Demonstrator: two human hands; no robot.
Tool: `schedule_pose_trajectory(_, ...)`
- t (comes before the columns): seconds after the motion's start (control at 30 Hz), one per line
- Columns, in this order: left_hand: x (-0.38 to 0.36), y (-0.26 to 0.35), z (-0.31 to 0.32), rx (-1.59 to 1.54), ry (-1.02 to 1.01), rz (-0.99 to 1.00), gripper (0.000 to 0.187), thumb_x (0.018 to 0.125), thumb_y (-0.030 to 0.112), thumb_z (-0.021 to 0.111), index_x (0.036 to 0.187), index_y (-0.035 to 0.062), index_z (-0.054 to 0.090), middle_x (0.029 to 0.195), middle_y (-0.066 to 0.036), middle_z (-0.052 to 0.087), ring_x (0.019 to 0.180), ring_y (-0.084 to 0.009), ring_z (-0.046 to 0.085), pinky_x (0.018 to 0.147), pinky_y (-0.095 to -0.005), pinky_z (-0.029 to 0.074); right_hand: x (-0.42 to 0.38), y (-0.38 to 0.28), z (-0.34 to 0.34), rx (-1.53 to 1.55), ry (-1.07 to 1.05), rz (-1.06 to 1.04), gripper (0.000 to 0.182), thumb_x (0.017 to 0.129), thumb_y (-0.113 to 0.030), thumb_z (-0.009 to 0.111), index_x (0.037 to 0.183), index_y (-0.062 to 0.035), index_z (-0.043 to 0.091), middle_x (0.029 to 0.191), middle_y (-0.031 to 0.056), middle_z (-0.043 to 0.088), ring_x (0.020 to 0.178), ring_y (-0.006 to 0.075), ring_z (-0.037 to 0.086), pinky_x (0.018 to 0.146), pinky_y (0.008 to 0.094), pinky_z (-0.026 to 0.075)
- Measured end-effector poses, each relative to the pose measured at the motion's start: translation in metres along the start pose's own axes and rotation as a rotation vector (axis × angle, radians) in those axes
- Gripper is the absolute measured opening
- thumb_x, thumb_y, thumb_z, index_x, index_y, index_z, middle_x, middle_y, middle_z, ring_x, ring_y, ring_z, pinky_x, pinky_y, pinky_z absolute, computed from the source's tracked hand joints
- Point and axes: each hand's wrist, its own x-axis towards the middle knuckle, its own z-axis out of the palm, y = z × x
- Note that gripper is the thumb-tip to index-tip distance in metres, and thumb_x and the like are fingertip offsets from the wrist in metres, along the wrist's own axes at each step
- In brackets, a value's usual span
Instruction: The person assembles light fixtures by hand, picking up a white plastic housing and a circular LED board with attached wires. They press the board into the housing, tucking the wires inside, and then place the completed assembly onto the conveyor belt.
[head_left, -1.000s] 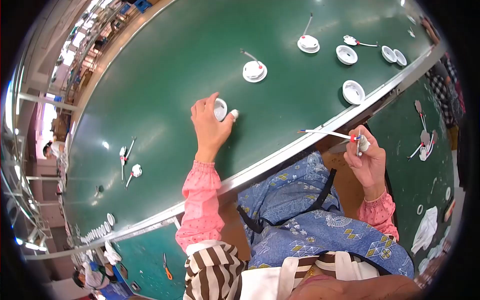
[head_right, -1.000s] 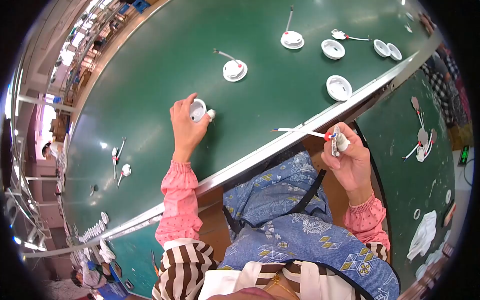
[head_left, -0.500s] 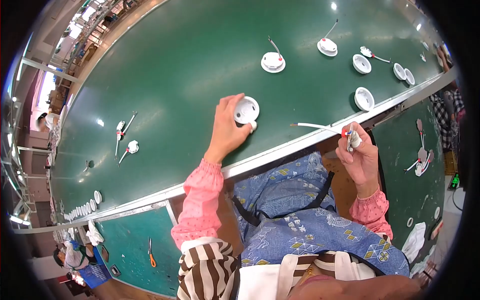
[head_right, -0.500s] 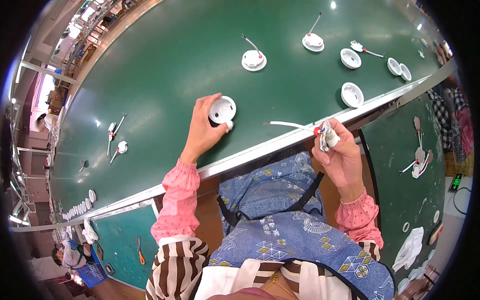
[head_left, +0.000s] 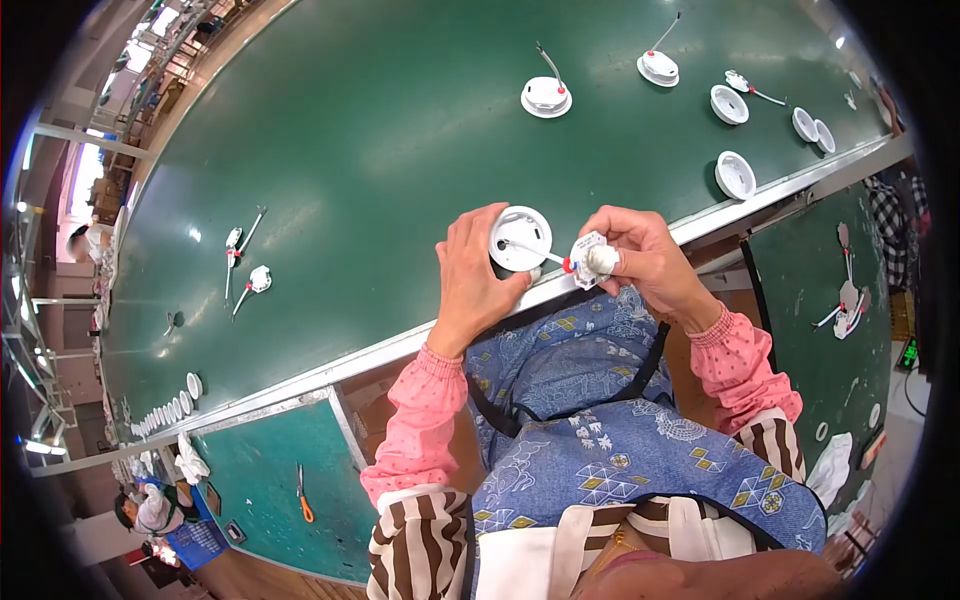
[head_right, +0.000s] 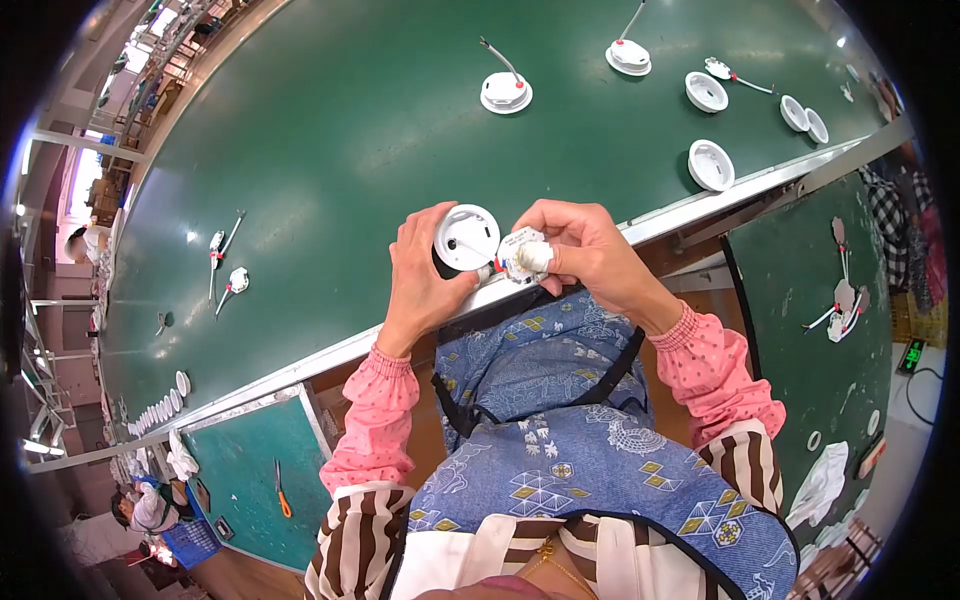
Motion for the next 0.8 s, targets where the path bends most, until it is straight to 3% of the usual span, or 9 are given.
schedule_pose_trajectory(0.33,-0.007,0.009,-0.019,-0.138,-0.031,0.032,0.078,0.065,0.014,0.075,0.138,0.0090,0.051,0.124,-0.012,0.059,0.118,-0.0301,0.056,0.101,-0.0404,0.036,-0.014,-0.022,0.007,-0.216,-0.129,0.020,0.014,0.092,-0.003,0.065,0.104,0.0041,0.065,0.087,0.0048,0.067,0.064,0.0044,0.056,0.054,0.0198,0.045)
schedule_pose_trajectory(0.53,-0.011,0.014,-0.023,-0.158,-0.058,0.032,0.081,0.063,0.012,0.078,0.140,0.0105,0.051,0.124,-0.011,0.058,0.116,-0.0309,0.057,0.106,-0.0419,0.038,-0.020,-0.034,0.014,-0.271,0.080,-0.056,0.014,0.090,0.001,0.061,0.103,0.0031,0.065,0.084,0.0033,0.066,0.059,0.0041,0.053,0.052,0.0199,0.043)
schedule_pose_trajectory(0.73,-0.013,0.019,-0.029,-0.124,-0.020,0.055,0.079,0.063,0.011,0.076,0.139,0.0090,0.051,0.123,-0.012,0.058,0.114,-0.0317,0.056,0.105,-0.0416,0.038,-0.033,-0.041,0.024,-0.348,-0.022,0.024,0.015,0.089,0.002,0.061,0.103,0.0037,0.065,0.082,0.0023,0.064,0.065,0.0051,0.055,0.056,0.0243,0.043)
schedule_pose_trajectory(0.8,-0.013,0.023,-0.030,-0.083,-0.006,0.088,0.077,0.064,0.011,0.074,0.137,0.0076,0.051,0.121,-0.012,0.058,0.113,-0.0309,0.057,0.102,-0.0406,0.038,-0.038,-0.048,0.032,-0.625,0.004,-0.087,0.018,0.085,0.004,0.060,0.102,0.0030,0.065,0.081,0.0054,0.063,0.066,0.0112,0.058,0.057,0.0288,0.045)
